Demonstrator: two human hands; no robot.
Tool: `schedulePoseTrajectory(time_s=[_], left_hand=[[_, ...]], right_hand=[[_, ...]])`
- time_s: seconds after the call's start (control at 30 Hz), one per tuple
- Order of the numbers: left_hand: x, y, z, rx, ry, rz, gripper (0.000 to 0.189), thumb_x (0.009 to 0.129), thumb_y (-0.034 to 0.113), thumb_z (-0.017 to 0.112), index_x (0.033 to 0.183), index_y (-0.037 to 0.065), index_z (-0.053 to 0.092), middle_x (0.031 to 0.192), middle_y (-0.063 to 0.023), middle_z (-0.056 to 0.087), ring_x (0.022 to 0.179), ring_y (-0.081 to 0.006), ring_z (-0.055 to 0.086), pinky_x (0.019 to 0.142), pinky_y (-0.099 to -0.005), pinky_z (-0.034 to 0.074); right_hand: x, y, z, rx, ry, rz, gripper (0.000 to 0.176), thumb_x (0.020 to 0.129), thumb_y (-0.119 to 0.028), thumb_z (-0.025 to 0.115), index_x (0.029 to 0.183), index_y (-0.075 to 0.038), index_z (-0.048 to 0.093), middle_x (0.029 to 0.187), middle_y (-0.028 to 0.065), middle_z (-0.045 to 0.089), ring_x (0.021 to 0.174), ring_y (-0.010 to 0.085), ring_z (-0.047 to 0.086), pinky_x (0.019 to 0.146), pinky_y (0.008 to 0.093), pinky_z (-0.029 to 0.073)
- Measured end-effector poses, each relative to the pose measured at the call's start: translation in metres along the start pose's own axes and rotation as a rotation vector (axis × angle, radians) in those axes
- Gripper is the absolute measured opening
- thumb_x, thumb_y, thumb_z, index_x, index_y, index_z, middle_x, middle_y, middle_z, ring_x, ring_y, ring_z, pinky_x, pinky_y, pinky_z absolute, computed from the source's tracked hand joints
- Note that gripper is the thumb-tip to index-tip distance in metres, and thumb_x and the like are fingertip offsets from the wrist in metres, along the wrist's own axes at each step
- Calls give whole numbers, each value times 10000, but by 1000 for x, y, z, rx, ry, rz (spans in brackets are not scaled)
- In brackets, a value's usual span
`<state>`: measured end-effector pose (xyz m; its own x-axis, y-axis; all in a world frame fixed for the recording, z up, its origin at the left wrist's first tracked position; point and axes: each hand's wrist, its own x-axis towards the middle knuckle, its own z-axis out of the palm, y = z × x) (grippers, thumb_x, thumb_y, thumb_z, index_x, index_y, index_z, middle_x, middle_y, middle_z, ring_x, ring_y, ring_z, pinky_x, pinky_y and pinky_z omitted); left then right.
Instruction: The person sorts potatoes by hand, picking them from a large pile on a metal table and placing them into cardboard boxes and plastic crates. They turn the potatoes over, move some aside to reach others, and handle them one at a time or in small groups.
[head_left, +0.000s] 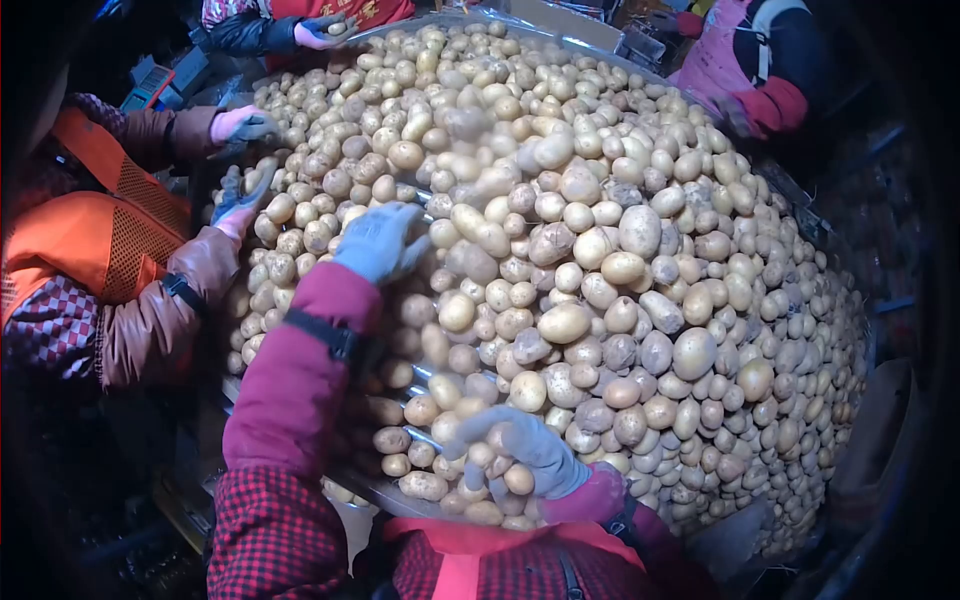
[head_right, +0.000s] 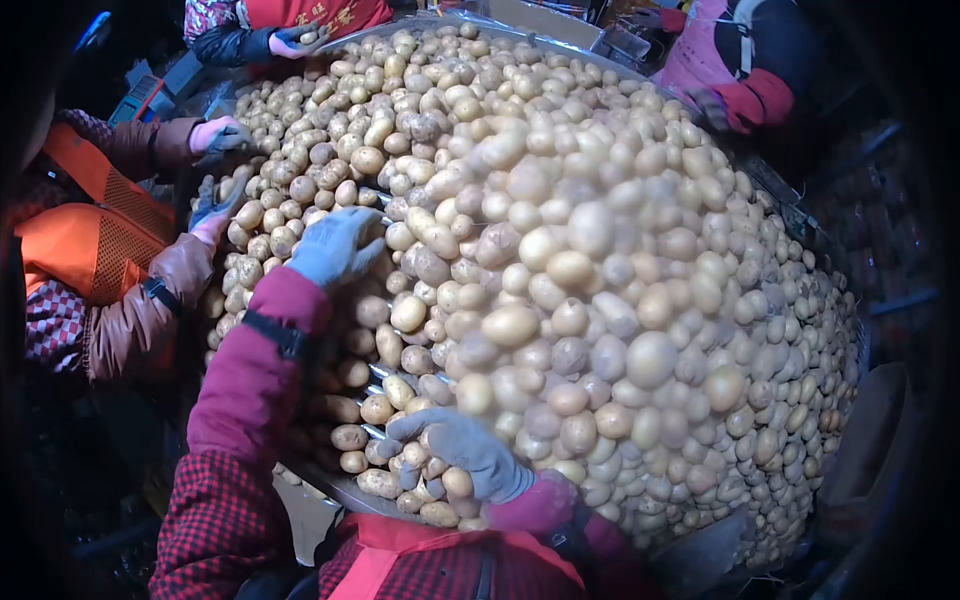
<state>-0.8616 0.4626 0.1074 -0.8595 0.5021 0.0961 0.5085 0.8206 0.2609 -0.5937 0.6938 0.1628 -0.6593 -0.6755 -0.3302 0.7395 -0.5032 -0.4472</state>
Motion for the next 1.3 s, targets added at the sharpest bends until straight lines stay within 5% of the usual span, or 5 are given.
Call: schedulePoseTrajectory(time_s=[0.2, 0.37, 0.8, 1.07, 1.3], left_hand=[[-102, 21, -20, 241, 24, 34, 176, 933, 281, 637, 1071, 173, 650, 943, -100, 634, 880, -326, 629, 755, -503, 479], [-135, 9, -36, 264, -78, 68, 171, 923, 269, 682, 1028, 134, 693, 988, -69, 666, 921, -309, 632, 793, -456, 489], [-14, 39, 1, 154, -165, 188, 390, 895, 216, 701, 1273, 130, 657, 1167, -97, 686, 1121, -317, 610, 938, -465, 494], [-19, 38, -6, 325, -286, 208, 316, 881, 208, 670, 1191, 149, 698, 1038, -65, 730, 1054, -286, 634, 909, -454, 511], [-34, 34, 20, 202, 104, 202, 464, 828, 151, 698, 1288, 204, 669, 1092, -50, 689, 1043, -284, 621, 833, -428, 512]], right_hand=[[1, 2, 5, -41, 39, -86, 557, 1052, -484, 558, 1329, -2, 599, 1071, 152, 718, 799, 115, 689, 566, 192, 505], [1, 5, -4, -24, 6, -43, 615, 1039, -416, 556, 1416, 62, 473, 1297, 149, 618, 949, 146, 641, 725, 239, 543], [3, 4, -6, 134, -18, 25, 592, 1035, -356, 583, 1452, 40, 443, 1320, 150, 584, 1034, 187, 644, 845, 365, 618], [2, 5, -2, 87, -8, -70, 524, 1059, -398, 560, 1400, -1, 537, 1278, 195, 630, 929, 168, 673, 705, 215, 537], [1, 4, -4, 102, -30, -52, 546, 1059, -404, 569, 1431, -9, 509, 1319, 192, 625, 973, 183, 682, 734, 228, 534]])
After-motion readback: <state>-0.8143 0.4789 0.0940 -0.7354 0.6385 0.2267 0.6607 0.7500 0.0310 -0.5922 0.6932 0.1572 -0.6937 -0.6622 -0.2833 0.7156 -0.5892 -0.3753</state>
